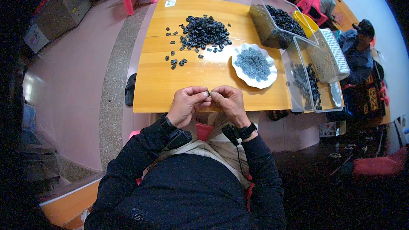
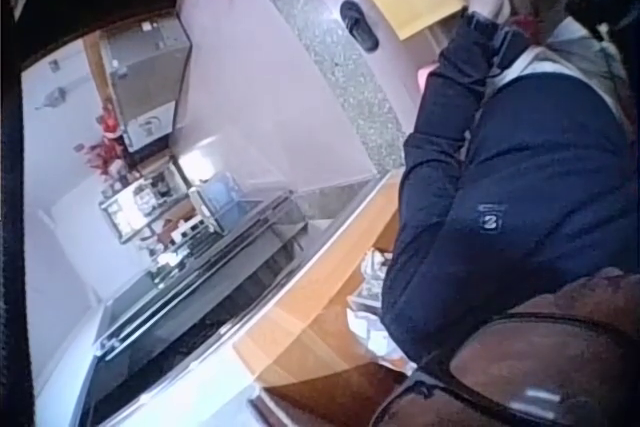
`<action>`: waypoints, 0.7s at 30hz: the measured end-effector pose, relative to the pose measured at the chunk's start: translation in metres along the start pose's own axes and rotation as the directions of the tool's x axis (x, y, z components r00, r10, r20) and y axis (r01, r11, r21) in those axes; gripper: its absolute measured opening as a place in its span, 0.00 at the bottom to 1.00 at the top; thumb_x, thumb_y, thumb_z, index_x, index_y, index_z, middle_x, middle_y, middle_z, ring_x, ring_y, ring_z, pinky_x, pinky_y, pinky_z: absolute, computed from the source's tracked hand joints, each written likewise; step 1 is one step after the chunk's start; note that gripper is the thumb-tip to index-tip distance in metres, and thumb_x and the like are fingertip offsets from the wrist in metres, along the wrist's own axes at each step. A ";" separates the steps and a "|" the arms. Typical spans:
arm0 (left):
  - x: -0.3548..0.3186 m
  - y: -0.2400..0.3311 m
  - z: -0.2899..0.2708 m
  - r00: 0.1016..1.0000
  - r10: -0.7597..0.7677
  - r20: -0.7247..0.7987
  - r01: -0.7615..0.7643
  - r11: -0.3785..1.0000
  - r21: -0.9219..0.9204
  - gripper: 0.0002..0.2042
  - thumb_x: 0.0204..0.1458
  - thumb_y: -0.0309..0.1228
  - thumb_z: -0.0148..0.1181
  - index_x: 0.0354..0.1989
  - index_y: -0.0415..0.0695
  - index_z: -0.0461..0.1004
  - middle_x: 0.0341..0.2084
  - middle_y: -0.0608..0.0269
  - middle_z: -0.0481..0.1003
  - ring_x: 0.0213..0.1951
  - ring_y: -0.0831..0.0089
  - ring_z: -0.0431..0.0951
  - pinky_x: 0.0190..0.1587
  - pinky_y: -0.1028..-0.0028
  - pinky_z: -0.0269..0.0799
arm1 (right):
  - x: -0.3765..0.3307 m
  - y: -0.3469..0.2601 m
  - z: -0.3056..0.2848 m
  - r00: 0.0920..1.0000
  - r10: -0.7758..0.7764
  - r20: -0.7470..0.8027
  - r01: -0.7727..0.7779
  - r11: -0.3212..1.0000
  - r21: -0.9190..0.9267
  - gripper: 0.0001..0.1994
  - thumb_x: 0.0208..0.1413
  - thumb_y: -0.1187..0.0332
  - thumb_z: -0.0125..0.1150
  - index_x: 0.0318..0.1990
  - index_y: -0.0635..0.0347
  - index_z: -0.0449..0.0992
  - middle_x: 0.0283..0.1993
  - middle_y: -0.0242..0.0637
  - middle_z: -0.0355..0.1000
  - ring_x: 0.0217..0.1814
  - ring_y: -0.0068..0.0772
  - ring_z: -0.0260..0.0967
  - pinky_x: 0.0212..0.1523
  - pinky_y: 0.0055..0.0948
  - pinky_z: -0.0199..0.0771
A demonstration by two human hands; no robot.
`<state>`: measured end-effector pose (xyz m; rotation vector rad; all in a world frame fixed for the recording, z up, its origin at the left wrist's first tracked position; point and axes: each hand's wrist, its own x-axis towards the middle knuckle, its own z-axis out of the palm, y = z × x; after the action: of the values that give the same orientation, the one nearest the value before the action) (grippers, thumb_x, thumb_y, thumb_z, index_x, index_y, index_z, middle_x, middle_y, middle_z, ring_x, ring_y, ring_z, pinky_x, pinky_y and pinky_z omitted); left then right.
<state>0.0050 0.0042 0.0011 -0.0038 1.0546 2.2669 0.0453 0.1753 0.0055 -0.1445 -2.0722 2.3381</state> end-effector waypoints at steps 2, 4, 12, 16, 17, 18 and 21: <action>0.000 -0.001 -0.001 1.000 0.009 0.001 -0.009 1.000 0.012 0.08 0.55 0.21 0.55 0.42 0.33 0.71 0.33 0.57 0.76 0.33 0.74 0.79 0.38 0.78 0.79 | 0.000 0.002 -0.001 1.000 -0.013 0.015 0.014 1.000 -0.004 0.05 0.56 0.73 0.60 0.37 0.65 0.76 0.32 0.30 0.75 0.31 0.16 0.70 0.34 0.15 0.72; 0.000 0.000 -0.001 1.000 0.006 0.002 -0.006 1.000 0.010 0.08 0.55 0.21 0.56 0.42 0.33 0.71 0.33 0.57 0.76 0.33 0.74 0.79 0.38 0.78 0.79 | 0.000 0.003 -0.001 1.000 -0.016 0.024 0.016 1.000 -0.013 0.05 0.56 0.73 0.60 0.37 0.65 0.76 0.32 0.30 0.75 0.31 0.15 0.70 0.34 0.15 0.71; -0.001 -0.002 -0.002 1.000 -0.001 0.016 0.000 1.000 0.030 0.08 0.54 0.21 0.57 0.41 0.33 0.72 0.32 0.57 0.76 0.32 0.75 0.78 0.37 0.77 0.79 | -0.001 0.002 -0.002 0.998 -0.032 0.056 0.035 0.998 -0.057 0.05 0.57 0.72 0.58 0.36 0.66 0.75 0.32 0.28 0.74 0.31 0.14 0.68 0.33 0.14 0.69; -0.001 -0.003 0.000 1.000 0.019 0.020 -0.021 0.993 0.113 0.08 0.53 0.22 0.58 0.40 0.32 0.73 0.31 0.56 0.77 0.32 0.75 0.78 0.37 0.78 0.78 | 0.000 -0.002 -0.002 0.995 -0.049 0.087 0.057 0.994 -0.092 0.05 0.57 0.73 0.58 0.36 0.66 0.75 0.31 0.28 0.74 0.31 0.13 0.67 0.33 0.14 0.69; 0.000 -0.002 0.000 0.999 0.023 0.025 -0.026 0.994 0.103 0.08 0.53 0.22 0.58 0.40 0.32 0.73 0.31 0.56 0.77 0.32 0.75 0.78 0.37 0.78 0.78 | 0.000 -0.002 -0.002 0.995 -0.057 0.083 0.066 0.993 -0.099 0.04 0.57 0.74 0.58 0.36 0.66 0.75 0.31 0.28 0.74 0.31 0.13 0.67 0.33 0.14 0.69; 0.001 -0.003 0.000 0.999 0.024 0.027 -0.026 0.994 0.104 0.08 0.53 0.22 0.58 0.40 0.32 0.73 0.31 0.56 0.77 0.32 0.75 0.78 0.37 0.78 0.78 | 0.001 -0.001 -0.002 0.995 -0.060 0.082 0.068 0.993 -0.099 0.04 0.57 0.74 0.58 0.36 0.66 0.75 0.31 0.28 0.74 0.31 0.13 0.67 0.33 0.14 0.69; 0.002 -0.004 0.001 0.999 0.034 0.014 -0.035 0.995 0.088 0.08 0.53 0.22 0.58 0.41 0.32 0.73 0.31 0.57 0.77 0.32 0.76 0.78 0.37 0.78 0.78 | 0.001 0.002 -0.003 0.995 -0.061 0.075 0.065 0.996 -0.060 0.04 0.58 0.74 0.57 0.36 0.66 0.75 0.31 0.28 0.74 0.31 0.13 0.67 0.33 0.14 0.69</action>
<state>0.0058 0.0072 -0.0015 0.0662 1.1558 2.2460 0.0442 0.1785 0.0031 0.0055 -2.1497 2.2773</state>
